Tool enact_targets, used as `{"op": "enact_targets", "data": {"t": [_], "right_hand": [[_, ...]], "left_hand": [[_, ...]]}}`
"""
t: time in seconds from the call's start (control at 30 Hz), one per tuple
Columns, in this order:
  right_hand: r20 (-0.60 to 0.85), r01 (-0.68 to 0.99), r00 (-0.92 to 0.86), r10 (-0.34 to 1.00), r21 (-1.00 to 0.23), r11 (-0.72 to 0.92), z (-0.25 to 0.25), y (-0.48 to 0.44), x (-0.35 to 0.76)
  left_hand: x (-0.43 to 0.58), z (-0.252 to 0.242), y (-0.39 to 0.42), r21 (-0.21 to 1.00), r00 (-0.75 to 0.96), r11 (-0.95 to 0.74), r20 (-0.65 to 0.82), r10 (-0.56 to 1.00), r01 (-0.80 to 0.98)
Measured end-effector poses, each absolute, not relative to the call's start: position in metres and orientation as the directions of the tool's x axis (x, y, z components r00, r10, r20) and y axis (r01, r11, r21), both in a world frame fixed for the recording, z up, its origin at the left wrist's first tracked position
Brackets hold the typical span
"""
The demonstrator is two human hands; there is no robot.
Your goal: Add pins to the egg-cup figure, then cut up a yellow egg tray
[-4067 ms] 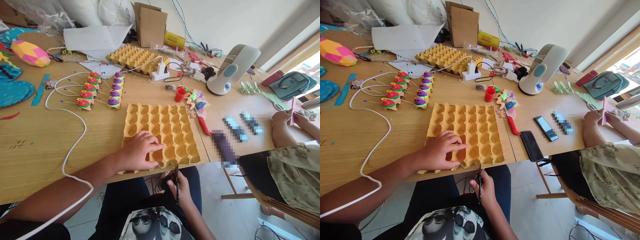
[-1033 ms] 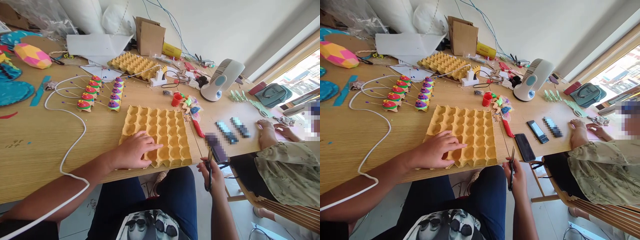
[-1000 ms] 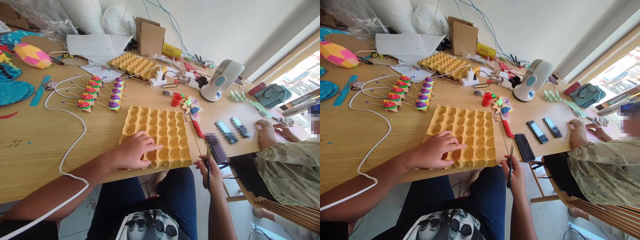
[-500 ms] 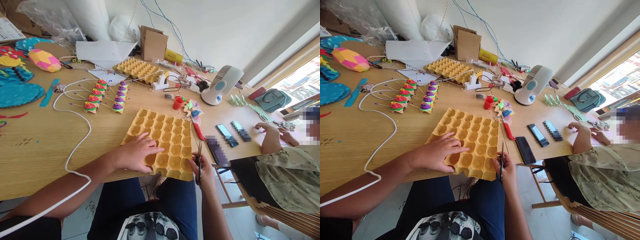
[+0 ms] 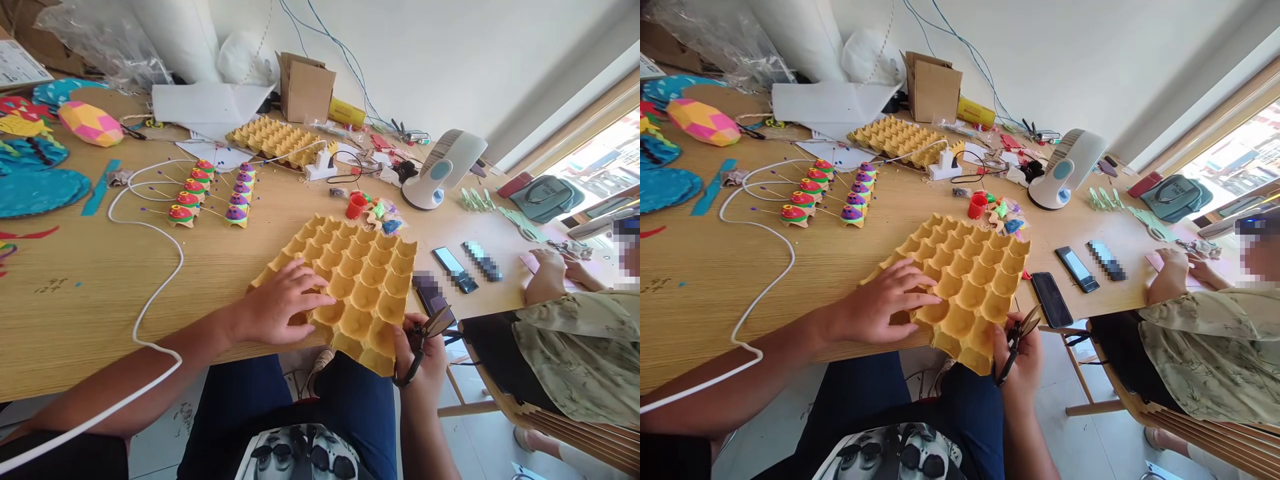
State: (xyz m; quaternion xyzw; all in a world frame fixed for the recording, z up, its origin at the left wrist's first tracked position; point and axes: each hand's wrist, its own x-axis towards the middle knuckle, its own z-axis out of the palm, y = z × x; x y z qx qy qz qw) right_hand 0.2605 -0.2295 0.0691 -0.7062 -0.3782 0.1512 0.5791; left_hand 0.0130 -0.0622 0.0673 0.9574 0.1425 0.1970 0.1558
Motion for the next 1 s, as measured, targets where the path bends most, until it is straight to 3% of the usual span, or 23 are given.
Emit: {"op": "enact_targets", "data": {"t": [0.13, 0.3, 0.57, 0.63, 0.8, 0.87, 1.0], "right_hand": [[0.194, 0.356, 0.611, 0.767, -0.933, -0.047, 0.063, -0.235, 0.246], [0.086, 0.324, 0.419, 0.904, -0.944, -0.061, 0.036, -0.248, 0.242], [0.012, 0.475, 0.071, 0.997, -0.88, -0.023, 0.02, -0.255, 0.229], [0.038, 0.504, 0.13, 0.991, -0.863, -0.033, 0.023, -0.253, 0.239], [0.186, 0.566, 0.583, 0.791, -0.791, -0.231, 0.037, -0.238, 0.308], [0.158, 0.546, 0.655, 0.739, -0.775, -0.319, 0.041, -0.227, 0.336], [0.061, 0.435, 0.619, 0.783, -0.857, -0.277, 0.042, -0.201, 0.364]], "left_hand": [[0.01, 0.066, -0.055, 0.366, 0.884, -0.897, 0.295, 0.364, 0.247], [0.006, 0.064, -0.038, 0.371, 0.884, -0.881, 0.247, 0.398, 0.293], [0.006, 0.052, -0.019, 0.38, 0.878, -0.861, 0.202, 0.434, 0.338], [0.006, 0.051, -0.019, 0.396, 0.853, -0.857, 0.263, 0.45, 0.33], [0.009, 0.06, -0.033, 0.433, 0.816, -0.856, 0.359, 0.453, 0.284], [0.011, 0.063, -0.041, 0.401, 0.835, -0.876, 0.356, 0.419, 0.268], [0.016, 0.064, -0.053, 0.358, 0.876, -0.91, 0.344, 0.338, 0.211]]}}
